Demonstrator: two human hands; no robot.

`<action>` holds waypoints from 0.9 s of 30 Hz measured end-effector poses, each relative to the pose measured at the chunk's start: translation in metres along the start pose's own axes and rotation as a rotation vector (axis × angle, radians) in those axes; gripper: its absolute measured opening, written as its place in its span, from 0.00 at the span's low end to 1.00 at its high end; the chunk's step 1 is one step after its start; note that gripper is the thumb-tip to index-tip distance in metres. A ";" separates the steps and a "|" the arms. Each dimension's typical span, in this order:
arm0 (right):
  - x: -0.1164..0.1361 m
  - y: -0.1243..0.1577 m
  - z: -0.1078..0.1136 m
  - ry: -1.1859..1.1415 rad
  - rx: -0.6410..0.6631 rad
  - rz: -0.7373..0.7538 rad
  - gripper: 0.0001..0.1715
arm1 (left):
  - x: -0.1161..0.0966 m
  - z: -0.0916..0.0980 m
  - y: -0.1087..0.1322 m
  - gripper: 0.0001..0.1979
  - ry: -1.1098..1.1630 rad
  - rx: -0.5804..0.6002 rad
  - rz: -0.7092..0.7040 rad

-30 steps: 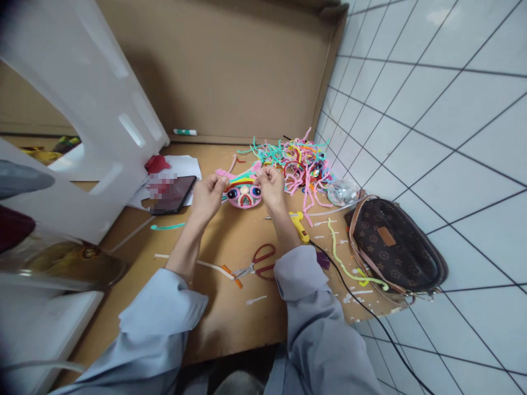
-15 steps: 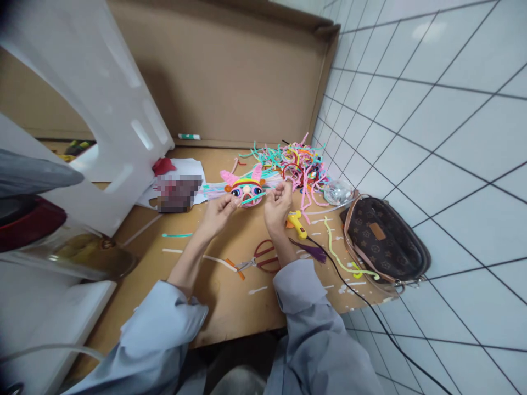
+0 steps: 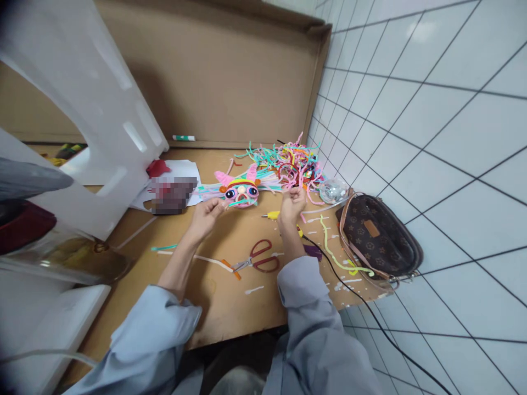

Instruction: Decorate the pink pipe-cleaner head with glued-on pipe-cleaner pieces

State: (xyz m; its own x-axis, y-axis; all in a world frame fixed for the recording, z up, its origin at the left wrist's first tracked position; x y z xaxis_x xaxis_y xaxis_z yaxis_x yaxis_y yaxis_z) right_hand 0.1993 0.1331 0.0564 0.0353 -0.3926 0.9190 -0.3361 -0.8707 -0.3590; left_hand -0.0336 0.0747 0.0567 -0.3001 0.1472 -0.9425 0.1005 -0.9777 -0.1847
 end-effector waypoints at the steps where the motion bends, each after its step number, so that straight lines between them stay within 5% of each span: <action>1: 0.001 -0.001 0.004 0.017 -0.033 0.022 0.17 | 0.001 0.001 0.001 0.15 0.008 -0.004 0.005; 5: 0.008 0.010 -0.002 0.084 0.028 0.090 0.10 | 0.004 0.005 0.001 0.15 0.035 -0.010 0.011; 14: 0.037 0.043 -0.022 0.327 0.227 0.292 0.18 | 0.016 0.030 -0.005 0.12 0.108 -0.141 0.032; 19: 0.044 0.054 -0.039 0.389 0.359 0.459 0.15 | 0.015 0.025 -0.006 0.16 0.083 -0.121 0.032; 27: 0.047 0.055 -0.042 0.363 0.390 0.448 0.11 | 0.011 0.018 -0.005 0.16 0.080 -0.037 0.007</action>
State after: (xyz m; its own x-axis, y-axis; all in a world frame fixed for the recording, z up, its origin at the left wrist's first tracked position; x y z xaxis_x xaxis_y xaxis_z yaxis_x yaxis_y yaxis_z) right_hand 0.1429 0.0793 0.0870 -0.3674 -0.6741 0.6408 0.1205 -0.7176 -0.6859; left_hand -0.0541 0.0784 0.0521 -0.2229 0.1538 -0.9626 0.1379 -0.9726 -0.1873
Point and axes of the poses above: each hand's wrist, its own y-axis away from the middle knuckle, its own z-axis out of the back of the hand, x = y × z, the point moved 8 cm from there along -y, towards the middle knuckle, and after that the axes turned 3 degrees about z, right-handed, at the moved point
